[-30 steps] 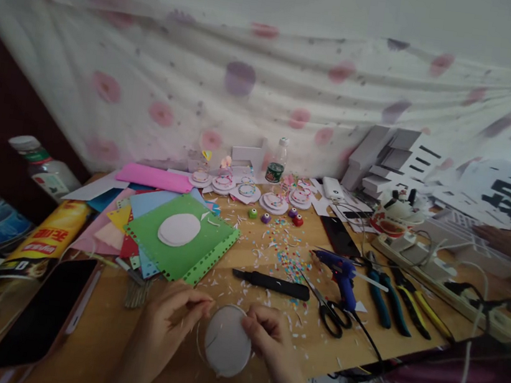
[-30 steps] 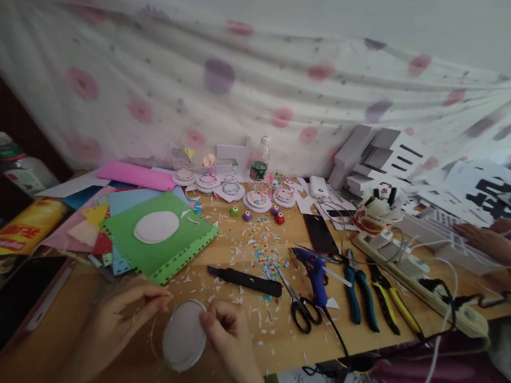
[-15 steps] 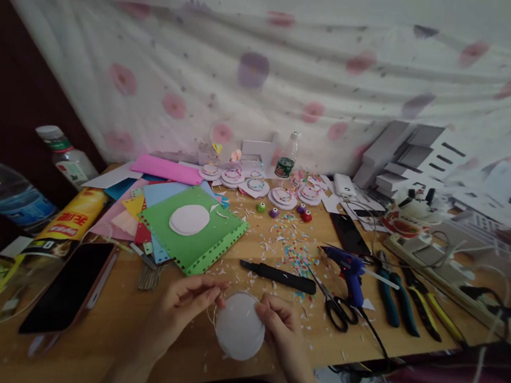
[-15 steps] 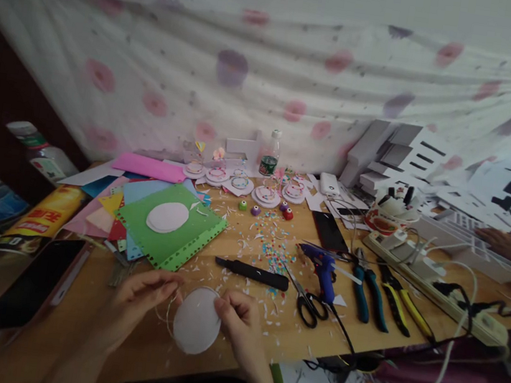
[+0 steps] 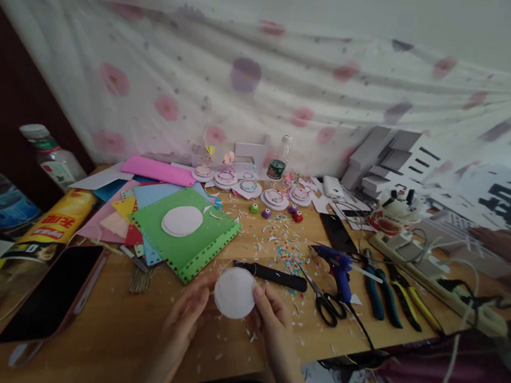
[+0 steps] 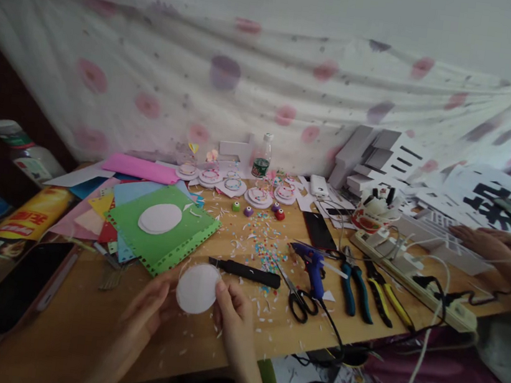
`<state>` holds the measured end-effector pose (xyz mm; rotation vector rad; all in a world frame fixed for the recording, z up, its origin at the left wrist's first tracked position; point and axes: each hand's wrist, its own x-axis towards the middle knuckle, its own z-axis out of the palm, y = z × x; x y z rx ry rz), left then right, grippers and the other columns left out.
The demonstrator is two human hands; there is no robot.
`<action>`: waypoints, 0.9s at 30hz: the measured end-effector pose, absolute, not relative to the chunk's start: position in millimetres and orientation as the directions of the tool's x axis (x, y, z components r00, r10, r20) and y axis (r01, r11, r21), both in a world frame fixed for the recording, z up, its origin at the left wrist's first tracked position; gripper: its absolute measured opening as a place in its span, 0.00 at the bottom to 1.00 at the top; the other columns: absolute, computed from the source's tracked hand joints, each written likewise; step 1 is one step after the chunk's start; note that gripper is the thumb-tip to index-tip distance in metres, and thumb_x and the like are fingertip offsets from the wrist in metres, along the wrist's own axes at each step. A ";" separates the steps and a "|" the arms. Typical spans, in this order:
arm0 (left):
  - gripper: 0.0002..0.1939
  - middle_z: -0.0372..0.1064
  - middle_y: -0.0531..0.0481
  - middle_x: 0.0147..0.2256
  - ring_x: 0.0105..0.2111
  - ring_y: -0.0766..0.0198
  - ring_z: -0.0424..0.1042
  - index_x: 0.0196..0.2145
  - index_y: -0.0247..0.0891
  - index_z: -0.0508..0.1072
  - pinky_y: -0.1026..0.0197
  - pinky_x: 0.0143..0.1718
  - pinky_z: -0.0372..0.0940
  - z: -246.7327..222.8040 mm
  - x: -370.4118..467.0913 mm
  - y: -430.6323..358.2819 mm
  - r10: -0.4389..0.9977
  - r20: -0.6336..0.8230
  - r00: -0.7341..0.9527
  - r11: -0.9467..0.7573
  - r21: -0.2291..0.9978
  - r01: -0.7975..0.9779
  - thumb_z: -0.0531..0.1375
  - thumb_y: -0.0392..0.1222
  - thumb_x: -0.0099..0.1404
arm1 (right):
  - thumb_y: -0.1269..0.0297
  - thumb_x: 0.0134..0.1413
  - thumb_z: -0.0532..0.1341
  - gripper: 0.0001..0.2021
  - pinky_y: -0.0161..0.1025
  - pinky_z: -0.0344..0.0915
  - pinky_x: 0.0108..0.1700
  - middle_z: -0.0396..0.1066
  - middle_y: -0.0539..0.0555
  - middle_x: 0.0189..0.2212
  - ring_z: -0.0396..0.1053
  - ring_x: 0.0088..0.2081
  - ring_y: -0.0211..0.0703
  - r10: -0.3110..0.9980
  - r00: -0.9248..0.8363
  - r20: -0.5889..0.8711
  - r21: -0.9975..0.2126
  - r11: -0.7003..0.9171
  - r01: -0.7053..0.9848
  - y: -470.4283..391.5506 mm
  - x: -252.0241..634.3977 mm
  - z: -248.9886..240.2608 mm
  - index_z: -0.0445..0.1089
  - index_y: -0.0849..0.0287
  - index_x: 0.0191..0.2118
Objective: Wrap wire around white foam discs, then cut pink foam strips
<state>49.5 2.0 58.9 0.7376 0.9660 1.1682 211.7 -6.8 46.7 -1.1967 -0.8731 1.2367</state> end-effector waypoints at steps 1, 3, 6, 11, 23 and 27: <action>0.27 0.72 0.40 0.59 0.57 0.43 0.72 0.51 0.43 0.78 0.47 0.53 0.70 59.0 51.8 1.3 0.972 -0.220 0.082 0.234 0.884 -0.405 0.68 0.59 0.59 | 0.31 0.50 0.62 0.30 0.34 0.41 0.19 0.52 0.40 0.13 0.45 0.16 0.31 0.976 0.185 -0.113 -0.974 -0.072 -0.216 -6.1 211.3 45.8 0.58 0.54 0.22; 0.27 0.71 0.42 0.60 0.60 0.44 0.68 0.52 0.43 0.78 0.49 0.56 0.68 61.5 55.8 0.7 0.980 -0.190 0.050 0.195 0.903 -0.384 0.69 0.58 0.58 | 0.31 0.50 0.63 0.30 0.33 0.42 0.20 0.53 0.41 0.14 0.47 0.17 0.31 0.972 0.209 -0.105 -0.978 -0.063 -0.200 -5.5 211.1 45.7 0.59 0.55 0.21; 0.25 0.77 0.42 0.54 0.56 0.47 0.73 0.49 0.43 0.80 0.52 0.54 0.70 65.7 59.7 0.4 0.988 -0.151 0.021 0.148 0.917 -0.370 0.71 0.55 0.55 | 0.32 0.50 0.63 0.30 0.33 0.44 0.20 0.53 0.42 0.14 0.49 0.17 0.31 0.971 0.222 -0.090 -0.983 -0.052 -0.174 -6.1 211.2 47.7 0.60 0.55 0.21; 0.18 0.80 0.43 0.46 0.47 0.52 0.78 0.38 0.41 0.80 0.58 0.47 0.72 58.9 59.9 3.6 0.993 -0.108 -0.052 0.087 0.949 -0.304 0.71 0.54 0.55 | 0.31 0.50 0.61 0.30 0.34 0.44 0.20 0.54 0.42 0.14 0.49 0.16 0.32 0.971 0.228 -0.070 -0.991 -0.043 -0.123 -6.5 210.0 49.4 0.60 0.54 0.21; 0.05 0.78 0.47 0.35 0.39 0.53 0.77 0.32 0.41 0.77 0.54 0.44 0.69 76.7 52.9 16.2 0.919 0.379 -0.105 -0.311 0.863 0.398 0.63 0.44 0.64 | 0.39 0.61 0.57 0.25 0.37 0.51 0.25 0.54 0.45 0.20 0.53 0.23 0.38 0.955 0.271 0.121 -0.986 0.083 0.146 -13.2 204.5 50.9 0.60 0.54 0.23; 0.06 0.79 0.45 0.35 0.37 0.53 0.78 0.34 0.41 0.77 0.55 0.41 0.69 76.4 53.4 17.1 0.882 0.467 -0.064 -0.367 0.765 0.529 0.61 0.41 0.66 | 0.48 0.65 0.56 0.21 0.38 0.50 0.26 0.55 0.45 0.20 0.54 0.23 0.38 0.949 0.257 0.183 -0.962 0.118 0.248 -16.0 202.9 48.8 0.61 0.55 0.24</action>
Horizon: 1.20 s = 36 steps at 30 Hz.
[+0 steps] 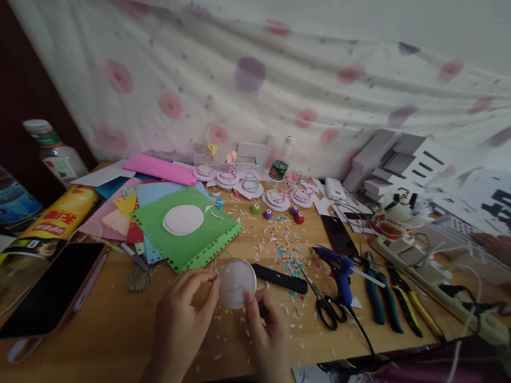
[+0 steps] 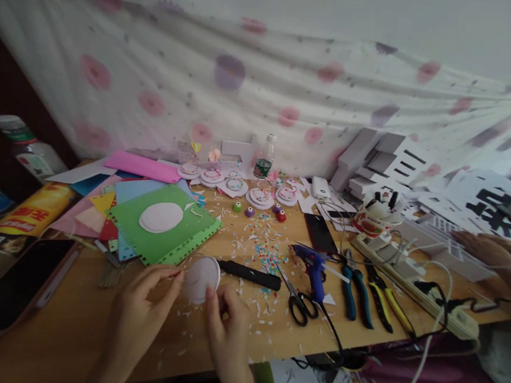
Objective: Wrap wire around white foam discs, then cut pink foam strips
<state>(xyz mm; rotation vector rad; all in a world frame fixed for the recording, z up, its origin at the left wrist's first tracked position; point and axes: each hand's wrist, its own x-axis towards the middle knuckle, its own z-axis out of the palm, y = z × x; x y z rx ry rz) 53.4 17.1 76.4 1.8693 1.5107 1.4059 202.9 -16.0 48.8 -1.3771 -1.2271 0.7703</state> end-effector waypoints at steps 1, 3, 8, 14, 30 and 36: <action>0.06 0.79 0.45 0.35 0.37 0.53 0.78 0.34 0.40 0.77 0.55 0.40 0.69 74.4 53.3 17.7 0.874 0.484 -0.044 -0.380 0.736 0.560 0.60 0.41 0.67 | 0.50 0.65 0.57 0.20 0.38 0.50 0.26 0.55 0.45 0.19 0.54 0.22 0.38 0.947 0.255 0.198 -0.954 0.126 0.274 -16.7 202.7 48.7 0.61 0.55 0.24; 0.08 0.79 0.43 0.36 0.38 0.52 0.78 0.36 0.39 0.77 0.55 0.40 0.69 69.4 53.0 19.1 0.860 0.510 0.007 -0.403 0.671 0.622 0.58 0.40 0.68 | 0.54 0.64 0.57 0.19 0.38 0.49 0.26 0.55 0.45 0.19 0.53 0.22 0.38 0.943 0.248 0.224 -0.938 0.139 0.318 -17.9 202.7 49.3 0.60 0.54 0.23; 0.10 0.79 0.43 0.38 0.39 0.50 0.77 0.39 0.41 0.77 0.51 0.43 0.68 58.3 52.1 22.0 0.854 0.512 0.093 -0.422 0.578 0.698 0.55 0.37 0.69 | 0.60 0.63 0.58 0.17 0.37 0.48 0.25 0.55 0.45 0.18 0.53 0.20 0.37 0.933 0.212 0.290 -0.880 0.174 0.441 -20.5 204.5 53.5 0.59 0.55 0.22; 0.11 0.79 0.42 0.38 0.39 0.47 0.76 0.40 0.40 0.76 0.46 0.44 0.67 48.6 54.9 24.5 0.859 0.498 0.123 -0.415 0.533 0.738 0.53 0.38 0.71 | 0.63 0.63 0.58 0.16 0.36 0.49 0.24 0.60 0.46 0.17 0.57 0.20 0.37 0.914 0.163 0.371 -0.804 0.229 0.548 -21.0 204.5 51.6 0.63 0.55 0.23; 0.12 0.78 0.44 0.36 0.39 0.48 0.74 0.37 0.42 0.74 0.44 0.48 0.65 46.4 57.4 27.6 0.872 0.479 0.102 -0.419 0.623 0.661 0.51 0.38 0.71 | 0.58 0.60 0.59 0.19 0.35 0.49 0.23 0.55 0.45 0.16 0.53 0.19 0.36 0.936 0.234 0.262 -0.917 0.165 0.364 -18.8 200.2 50.0 0.59 0.55 0.19; 0.13 0.75 0.47 0.31 0.35 0.55 0.75 0.32 0.42 0.72 0.56 0.38 0.69 60.6 56.7 26.5 0.919 0.391 0.046 -0.357 0.777 0.518 0.51 0.43 0.73 | 0.46 0.63 0.56 0.24 0.35 0.50 0.21 0.57 0.46 0.15 0.54 0.18 0.36 0.958 0.245 0.152 -0.973 0.101 0.208 -17.9 203.0 52.4 0.60 0.55 0.20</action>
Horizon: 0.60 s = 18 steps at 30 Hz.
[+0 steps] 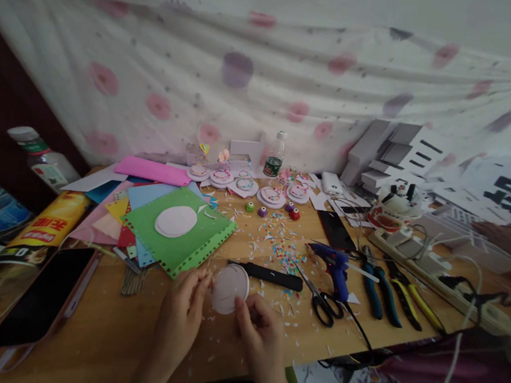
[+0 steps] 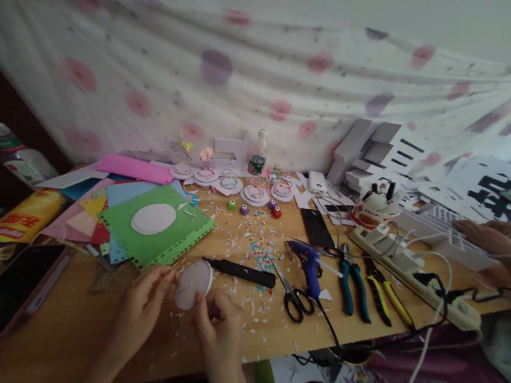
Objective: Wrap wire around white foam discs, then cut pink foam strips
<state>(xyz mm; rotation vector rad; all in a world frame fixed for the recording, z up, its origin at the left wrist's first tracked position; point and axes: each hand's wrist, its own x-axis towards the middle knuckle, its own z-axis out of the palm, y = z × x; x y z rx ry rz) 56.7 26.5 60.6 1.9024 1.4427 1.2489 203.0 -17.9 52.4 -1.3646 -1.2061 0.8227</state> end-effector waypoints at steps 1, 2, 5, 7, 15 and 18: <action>0.14 0.74 0.47 0.32 0.35 0.55 0.75 0.32 0.42 0.72 0.56 0.39 0.69 62.6 56.2 25.9 0.923 0.383 0.034 -0.348 0.792 0.501 0.51 0.45 0.73 | 0.43 0.63 0.56 0.26 0.35 0.50 0.21 0.58 0.46 0.14 0.55 0.18 0.36 0.962 0.242 0.129 -0.981 0.088 0.174 -17.7 203.0 53.6 0.60 0.54 0.20; 0.14 0.74 0.47 0.32 0.37 0.55 0.74 0.32 0.42 0.73 0.56 0.40 0.69 64.3 55.7 25.3 0.927 0.374 0.017 -0.336 0.809 0.482 0.52 0.46 0.73 | 0.40 0.61 0.57 0.27 0.35 0.50 0.21 0.59 0.47 0.14 0.55 0.17 0.36 0.965 0.242 0.098 -0.990 0.069 0.123 -17.4 202.9 55.1 0.61 0.55 0.19; 0.16 0.73 0.45 0.36 0.42 0.53 0.72 0.32 0.42 0.76 0.55 0.45 0.67 67.3 55.1 24.0 0.950 0.308 -0.049 -0.270 0.890 0.367 0.55 0.52 0.70 | 0.33 0.52 0.61 0.30 0.34 0.51 0.20 0.59 0.47 0.12 0.55 0.15 0.35 0.970 0.244 -0.021 -0.998 -0.006 -0.063 -15.9 202.1 59.8 0.62 0.55 0.18; 0.18 0.74 0.44 0.38 0.45 0.51 0.70 0.30 0.42 0.78 0.55 0.48 0.66 67.8 55.7 24.1 0.969 0.232 -0.083 -0.206 0.948 0.244 0.58 0.56 0.67 | 0.30 0.46 0.64 0.31 0.33 0.52 0.19 0.59 0.46 0.11 0.55 0.14 0.34 0.968 0.237 -0.085 -0.986 -0.048 -0.158 -14.6 201.9 62.3 0.62 0.56 0.18; 0.19 0.73 0.44 0.43 0.50 0.50 0.68 0.25 0.40 0.78 0.55 0.50 0.64 72.5 64.9 20.0 0.993 0.035 -0.109 -0.056 0.979 -0.195 0.68 0.59 0.57 | 0.30 0.41 0.67 0.31 0.31 0.52 0.16 0.61 0.46 0.10 0.54 0.12 0.31 0.966 0.203 -0.162 -0.955 -0.101 -0.279 -11.9 201.4 59.6 0.62 0.56 0.17; 0.17 0.72 0.46 0.42 0.48 0.51 0.69 0.25 0.39 0.78 0.56 0.47 0.64 77.1 68.4 16.1 0.995 -0.022 -0.095 -0.012 0.942 -0.336 0.70 0.57 0.56 | 0.31 0.42 0.67 0.31 0.30 0.51 0.15 0.60 0.45 0.10 0.53 0.12 0.31 0.966 0.187 -0.176 -0.942 -0.110 -0.316 -12.0 199.0 56.8 0.61 0.56 0.17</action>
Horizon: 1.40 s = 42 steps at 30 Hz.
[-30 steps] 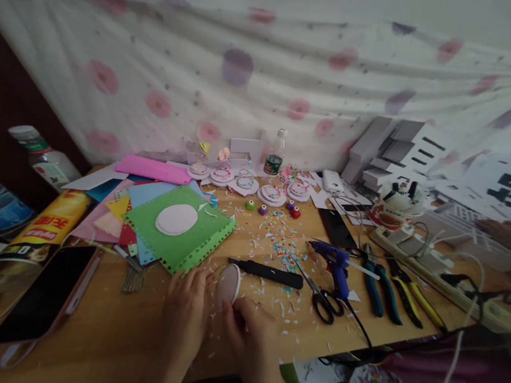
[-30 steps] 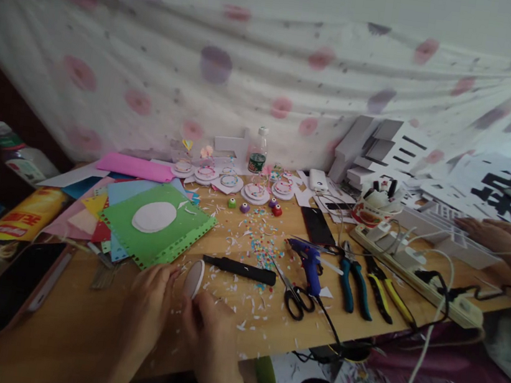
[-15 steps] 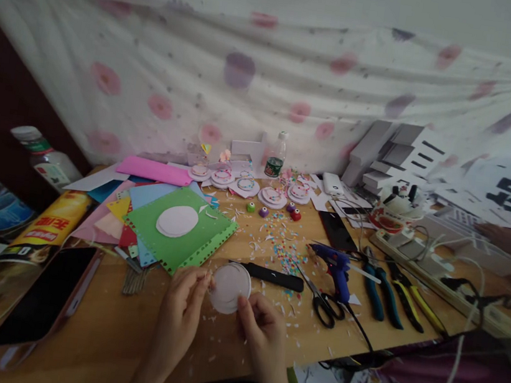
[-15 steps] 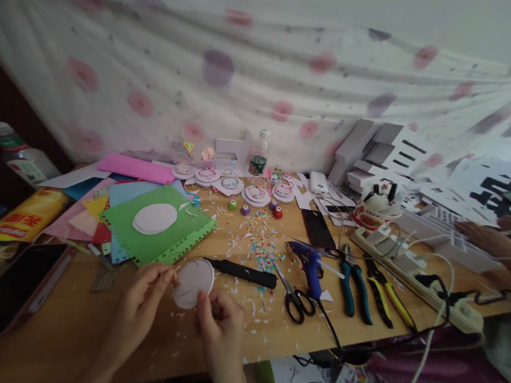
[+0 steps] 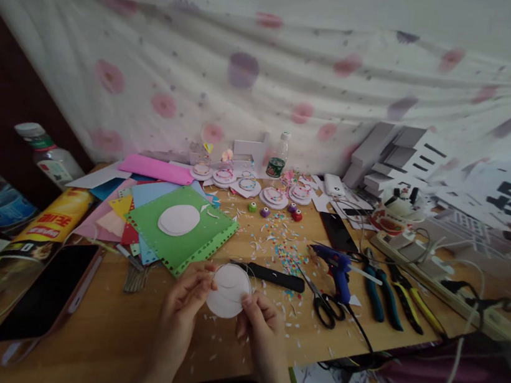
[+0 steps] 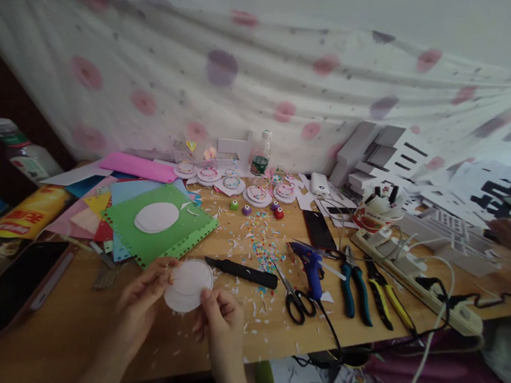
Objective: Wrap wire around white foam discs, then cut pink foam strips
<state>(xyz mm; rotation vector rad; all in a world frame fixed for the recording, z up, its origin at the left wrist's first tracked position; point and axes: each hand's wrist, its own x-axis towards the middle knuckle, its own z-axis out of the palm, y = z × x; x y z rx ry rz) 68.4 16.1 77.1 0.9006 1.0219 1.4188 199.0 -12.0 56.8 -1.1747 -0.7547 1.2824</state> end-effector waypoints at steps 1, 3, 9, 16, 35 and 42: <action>0.17 0.72 0.46 0.42 0.48 0.51 0.70 0.24 0.39 0.78 0.56 0.46 0.64 78.3 69.0 15.2 0.996 -0.042 -0.078 0.010 0.928 -0.372 0.71 0.56 0.55 | 0.32 0.42 0.67 0.31 0.30 0.51 0.15 0.59 0.45 0.10 0.53 0.12 0.30 0.967 0.181 -0.181 -0.938 -0.115 -0.326 -12.0 198.1 56.0 0.61 0.56 0.17; 0.17 0.73 0.45 0.43 0.48 0.50 0.70 0.24 0.39 0.78 0.56 0.45 0.64 79.8 69.5 14.2 0.996 -0.060 -0.065 0.029 0.915 -0.403 0.72 0.56 0.54 | 0.33 0.44 0.67 0.30 0.30 0.50 0.15 0.59 0.45 0.09 0.52 0.11 0.30 0.966 0.173 -0.192 -0.931 -0.123 -0.345 -12.0 196.9 54.4 0.62 0.56 0.17; 0.15 0.74 0.43 0.48 0.53 0.48 0.68 0.25 0.40 0.81 0.56 0.47 0.64 77.4 65.8 15.3 0.998 -0.012 -0.068 -0.014 0.929 -0.371 0.71 0.55 0.55 | 0.33 0.43 0.68 0.30 0.30 0.50 0.15 0.60 0.45 0.09 0.53 0.11 0.30 0.963 0.199 -0.183 -0.931 -0.105 -0.349 -12.7 198.0 51.8 0.62 0.56 0.18; 0.13 0.74 0.42 0.48 0.54 0.47 0.68 0.29 0.41 0.84 0.53 0.50 0.65 69.9 62.7 17.7 0.999 0.011 -0.039 -0.026 0.918 -0.396 0.70 0.53 0.57 | 0.34 0.43 0.68 0.30 0.29 0.52 0.15 0.61 0.45 0.10 0.54 0.12 0.30 0.962 0.210 -0.173 -0.939 -0.097 -0.330 -13.6 199.4 56.5 0.62 0.57 0.17; 0.06 0.76 0.50 0.39 0.45 0.59 0.70 0.36 0.44 0.81 0.61 0.51 0.62 90.9 37.6 23.0 0.973 0.220 0.062 -0.222 0.975 0.022 0.65 0.47 0.66 | 0.40 0.50 0.68 0.29 0.31 0.40 0.18 0.56 0.42 0.09 0.47 0.13 0.28 0.996 0.055 -0.070 -0.935 -0.047 -0.352 -21.7 211.6 44.6 0.58 0.56 0.18; 0.19 0.73 0.51 0.31 0.37 0.59 0.70 0.30 0.42 0.80 0.60 0.45 0.60 106.1 35.2 33.9 0.925 0.056 0.375 -0.063 0.998 0.006 0.57 0.56 0.70 | 0.44 0.49 0.70 0.28 0.32 0.38 0.18 0.53 0.41 0.09 0.45 0.13 0.28 0.995 -0.069 -0.068 -0.926 -0.089 -0.367 -23.9 213.8 39.9 0.58 0.57 0.16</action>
